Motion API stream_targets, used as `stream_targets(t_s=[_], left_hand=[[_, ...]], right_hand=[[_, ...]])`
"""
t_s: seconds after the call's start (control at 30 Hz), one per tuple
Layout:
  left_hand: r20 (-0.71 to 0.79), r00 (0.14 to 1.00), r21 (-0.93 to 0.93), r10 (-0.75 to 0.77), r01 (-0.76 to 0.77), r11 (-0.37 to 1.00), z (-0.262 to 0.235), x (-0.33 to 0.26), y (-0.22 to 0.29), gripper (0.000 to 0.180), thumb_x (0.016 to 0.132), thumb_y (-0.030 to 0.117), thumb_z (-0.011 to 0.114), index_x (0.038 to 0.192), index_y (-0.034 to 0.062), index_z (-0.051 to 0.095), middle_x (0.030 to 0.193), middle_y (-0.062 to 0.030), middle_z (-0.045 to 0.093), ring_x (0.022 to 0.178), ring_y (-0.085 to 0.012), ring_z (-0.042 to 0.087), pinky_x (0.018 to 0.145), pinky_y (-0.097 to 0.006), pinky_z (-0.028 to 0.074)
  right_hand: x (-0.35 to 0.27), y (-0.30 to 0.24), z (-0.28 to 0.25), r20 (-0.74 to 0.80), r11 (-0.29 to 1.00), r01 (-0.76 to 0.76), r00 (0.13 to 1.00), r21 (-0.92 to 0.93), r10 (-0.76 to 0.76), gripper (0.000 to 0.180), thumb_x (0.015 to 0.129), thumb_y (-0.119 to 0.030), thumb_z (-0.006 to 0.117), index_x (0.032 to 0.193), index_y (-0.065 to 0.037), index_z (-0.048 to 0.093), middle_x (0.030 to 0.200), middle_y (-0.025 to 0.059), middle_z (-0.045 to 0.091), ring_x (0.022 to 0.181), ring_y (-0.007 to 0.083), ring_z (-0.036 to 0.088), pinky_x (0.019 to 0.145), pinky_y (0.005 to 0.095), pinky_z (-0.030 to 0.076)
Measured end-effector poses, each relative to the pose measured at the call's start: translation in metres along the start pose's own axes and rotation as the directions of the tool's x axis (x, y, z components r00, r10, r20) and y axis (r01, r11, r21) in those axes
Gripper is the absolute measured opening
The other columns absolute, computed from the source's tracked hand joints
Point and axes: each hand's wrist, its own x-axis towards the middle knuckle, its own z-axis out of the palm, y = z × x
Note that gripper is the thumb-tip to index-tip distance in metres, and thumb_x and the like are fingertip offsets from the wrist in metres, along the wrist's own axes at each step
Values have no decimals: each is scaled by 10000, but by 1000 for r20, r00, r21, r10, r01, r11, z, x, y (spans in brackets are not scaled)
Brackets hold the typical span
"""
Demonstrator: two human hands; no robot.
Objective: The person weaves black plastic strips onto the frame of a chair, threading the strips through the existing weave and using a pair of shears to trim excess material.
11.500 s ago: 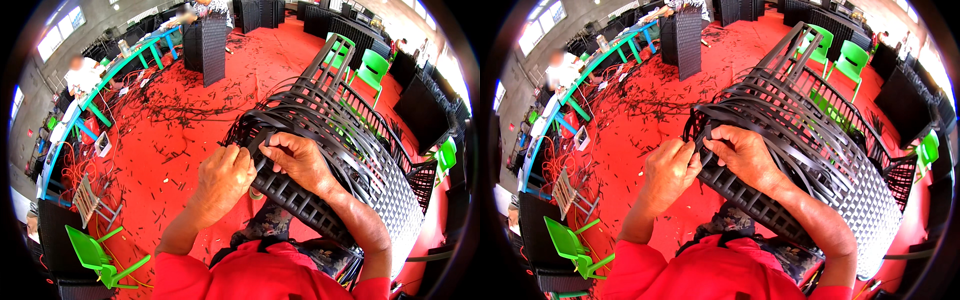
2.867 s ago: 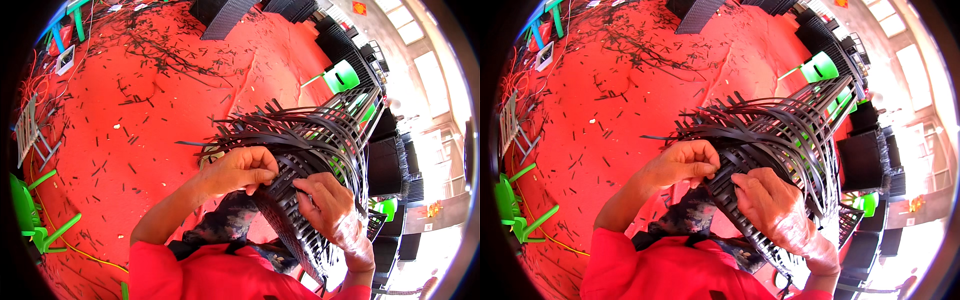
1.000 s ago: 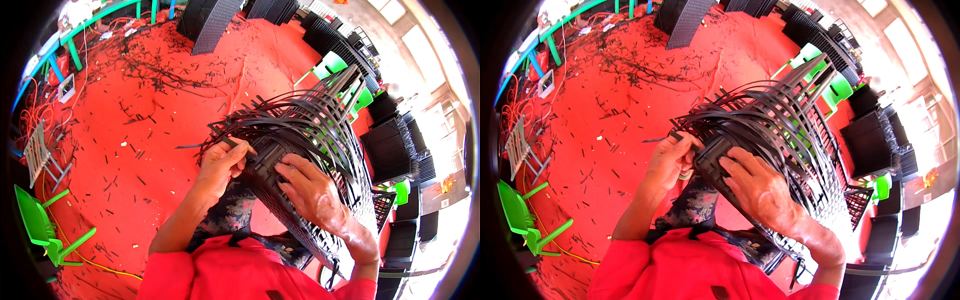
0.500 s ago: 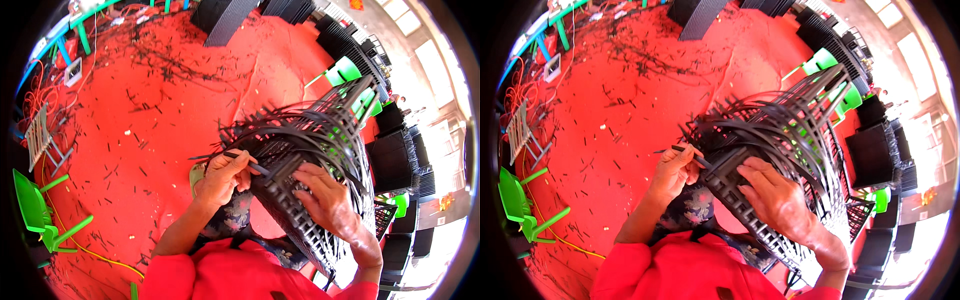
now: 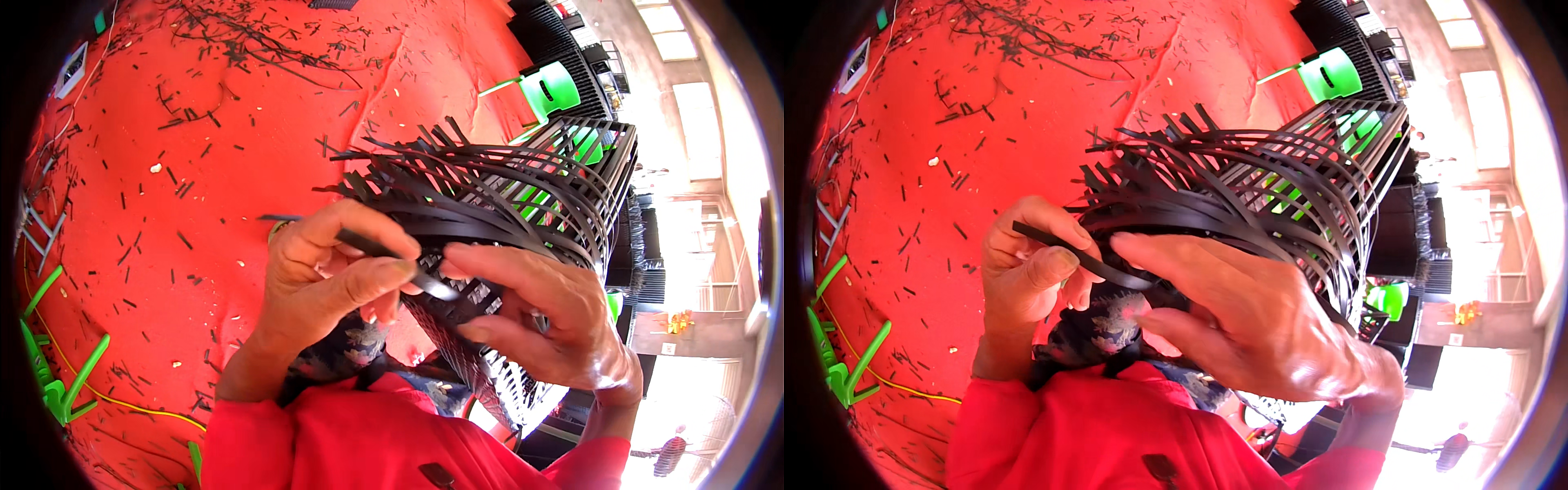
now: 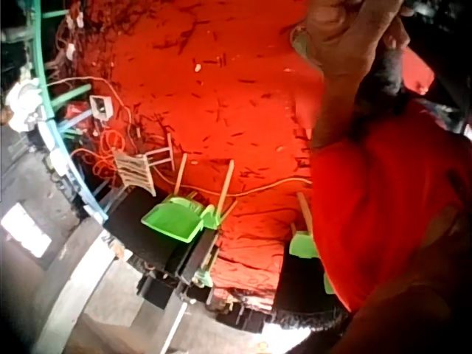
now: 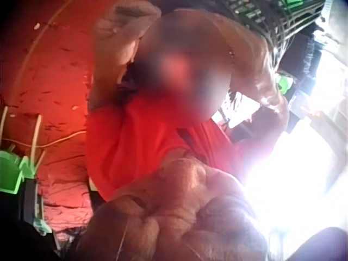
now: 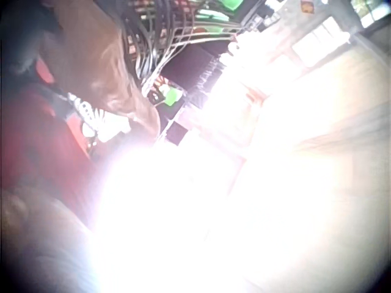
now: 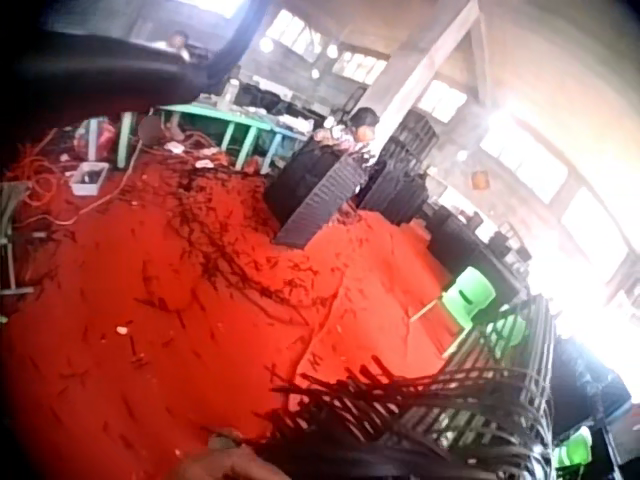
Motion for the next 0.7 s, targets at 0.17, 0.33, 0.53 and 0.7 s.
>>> stream_targets(t_s=[0.17, 0.33, 0.53, 0.7], left_hand=[[18, 1000, -65, -9, 10, 998, 12, 1, 4, 160, 842, 3, 694, 973, -11, 602, 792, -60, 636, 617, -78, 591, 511, -198, 452], [243, 959, 353, -148, 54, 934, -10, 3, -24, 114, 874, 61, 663, 981, 23, 674, 773, -28, 570, 642, -99, 540, 567, -241, 434], [401, 910, 477, -107, -107, 873, 0, 11, -45, 143, 879, 96, 655, 1004, 33, 688, 750, -53, 552, 666, -137, 524, 616, -295, 429], [317, 931, 461, -181, 15, 887, -5, 14, -60, 161, 902, 151, 640, 985, 15, 664, 672, -29, 534, 611, -117, 505, 571, -286, 409]], right_hand=[[10, 10, 13, -56, 968, -53, 996, 247, 69, 259, 825, -66, 725, 1052, 7, 624, 860, 62, 655, 600, 37, 555, 502, 187, 439], [1, 9, 5, -23, 913, -235, 966, 334, 258, 341, 921, -84, 619, 1237, 22, 547, 845, 61, 643, 587, 25, 520, 489, 162, 406], [-8, 15, 7, -113, 957, -66, 988, 282, 101, 614, 944, -50, 561, 1438, -30, 198, 837, 107, 622, 529, 34, 461, 501, 148, 402], [-11, 23, 0, -86, 984, -79, 992, 160, 93, 314, 928, -51, 588, 1230, -3, 516, 809, 73, 635, 550, 36, 504, 506, 152, 413]])
